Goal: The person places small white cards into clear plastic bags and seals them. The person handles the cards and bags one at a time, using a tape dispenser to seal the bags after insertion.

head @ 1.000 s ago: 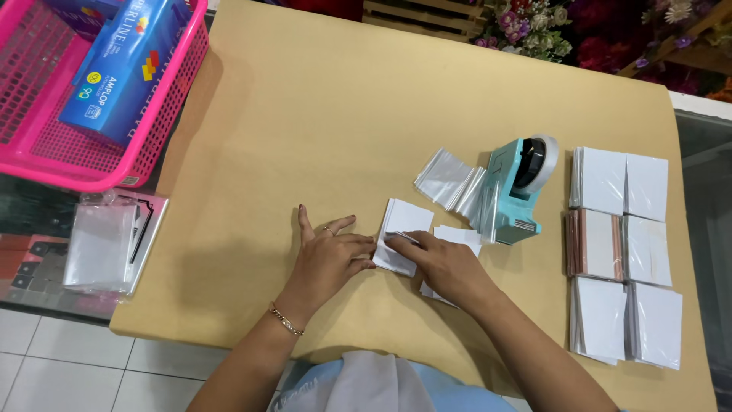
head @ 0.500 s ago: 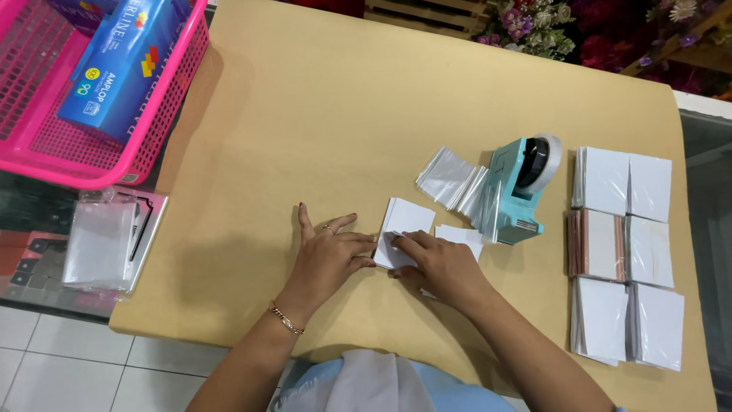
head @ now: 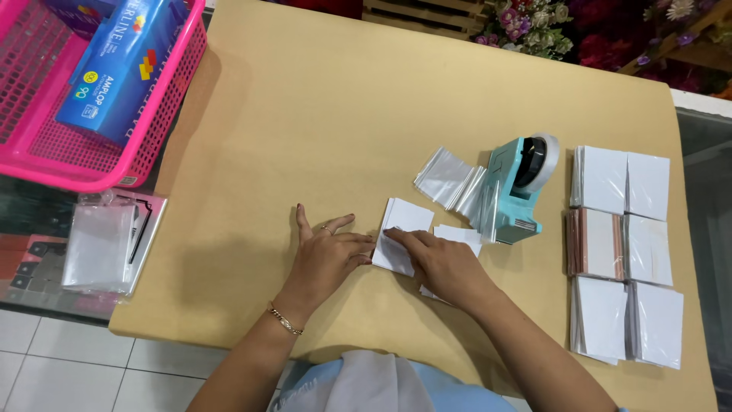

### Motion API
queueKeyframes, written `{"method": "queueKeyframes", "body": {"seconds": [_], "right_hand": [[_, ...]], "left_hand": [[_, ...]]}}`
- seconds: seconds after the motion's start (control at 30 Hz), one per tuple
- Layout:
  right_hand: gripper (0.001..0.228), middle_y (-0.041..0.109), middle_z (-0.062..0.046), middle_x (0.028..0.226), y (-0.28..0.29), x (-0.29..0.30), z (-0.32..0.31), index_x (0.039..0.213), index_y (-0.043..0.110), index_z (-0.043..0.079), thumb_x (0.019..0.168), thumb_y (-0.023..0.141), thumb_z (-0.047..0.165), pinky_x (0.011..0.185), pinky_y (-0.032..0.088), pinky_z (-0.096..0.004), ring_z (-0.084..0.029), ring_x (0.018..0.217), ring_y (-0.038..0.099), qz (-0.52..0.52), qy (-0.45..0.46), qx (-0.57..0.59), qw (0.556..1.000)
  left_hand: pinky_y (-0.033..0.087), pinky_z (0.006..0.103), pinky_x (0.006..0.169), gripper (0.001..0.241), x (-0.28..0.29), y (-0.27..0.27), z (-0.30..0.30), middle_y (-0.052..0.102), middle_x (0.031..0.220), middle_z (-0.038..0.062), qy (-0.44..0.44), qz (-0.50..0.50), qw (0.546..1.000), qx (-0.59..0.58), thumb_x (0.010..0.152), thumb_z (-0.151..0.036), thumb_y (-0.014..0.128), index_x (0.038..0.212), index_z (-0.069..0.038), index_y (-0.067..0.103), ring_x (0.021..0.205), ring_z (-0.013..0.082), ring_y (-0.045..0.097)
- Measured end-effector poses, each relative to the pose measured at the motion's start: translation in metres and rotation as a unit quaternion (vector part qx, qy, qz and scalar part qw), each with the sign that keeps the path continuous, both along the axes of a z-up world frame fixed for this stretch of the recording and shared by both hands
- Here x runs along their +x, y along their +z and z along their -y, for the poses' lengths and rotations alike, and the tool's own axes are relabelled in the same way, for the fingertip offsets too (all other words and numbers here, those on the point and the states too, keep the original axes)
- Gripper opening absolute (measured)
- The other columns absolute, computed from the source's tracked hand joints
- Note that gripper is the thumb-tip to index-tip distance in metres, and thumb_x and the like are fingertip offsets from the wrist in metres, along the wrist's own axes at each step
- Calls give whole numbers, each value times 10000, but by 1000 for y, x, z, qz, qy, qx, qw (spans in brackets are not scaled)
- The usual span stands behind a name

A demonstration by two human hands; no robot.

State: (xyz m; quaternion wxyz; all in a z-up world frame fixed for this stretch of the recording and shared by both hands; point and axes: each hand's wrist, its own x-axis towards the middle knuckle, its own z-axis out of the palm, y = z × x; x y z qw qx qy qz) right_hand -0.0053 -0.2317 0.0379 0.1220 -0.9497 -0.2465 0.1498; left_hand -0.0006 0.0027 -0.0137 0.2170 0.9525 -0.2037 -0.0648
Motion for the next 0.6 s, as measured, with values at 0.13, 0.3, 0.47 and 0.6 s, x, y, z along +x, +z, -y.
{"method": "queueKeyframes", "body": {"seconds": [0.13, 0.3, 0.47, 0.6], "right_hand": [[564, 657, -186, 1258, 2, -3, -1, 1485, 405, 318, 999, 438, 35, 785, 618, -555, -440, 999, 741, 0, 13, 1, 1000], [429, 661, -98, 1273, -10, -1, -2, 1346, 529, 262, 955, 650, 390, 725, 638, -473, -350, 977, 753, 34, 25, -36, 998], [445, 667, -110, 1267, -19, 1, -2, 1334, 529, 241, 941, 685, 383, 725, 639, -486, -358, 981, 752, 33, 25, -49, 998], [414, 681, -127, 1240, -4, 3, -4, 1320, 549, 203, 954, 672, 352, 735, 636, -494, -371, 981, 753, 13, 28, -34, 999]], "left_hand": [[-19, 858, 1107, 208, -1, -1, 1, 748, 1150, -164, 6, 7, 1000, -5, 879, -442, 712, 1072, -378, 756, 1390, 164, 502], [-26, 860, 1105, 234, 0, 5, 1, 738, 1177, -175, -2, -2, 1000, 2, 893, -466, 677, 1100, -381, 746, 1404, 169, 485], [-20, 865, 1101, 237, 0, 4, 1, 739, 1177, -167, -2, -4, 1000, 2, 900, -475, 664, 1102, -381, 745, 1407, 175, 484], [-9, 868, 1094, 225, 1, 5, 3, 749, 1153, -161, 0, 5, 1000, 1, 893, -474, 678, 1085, -383, 751, 1389, 179, 507]]}}
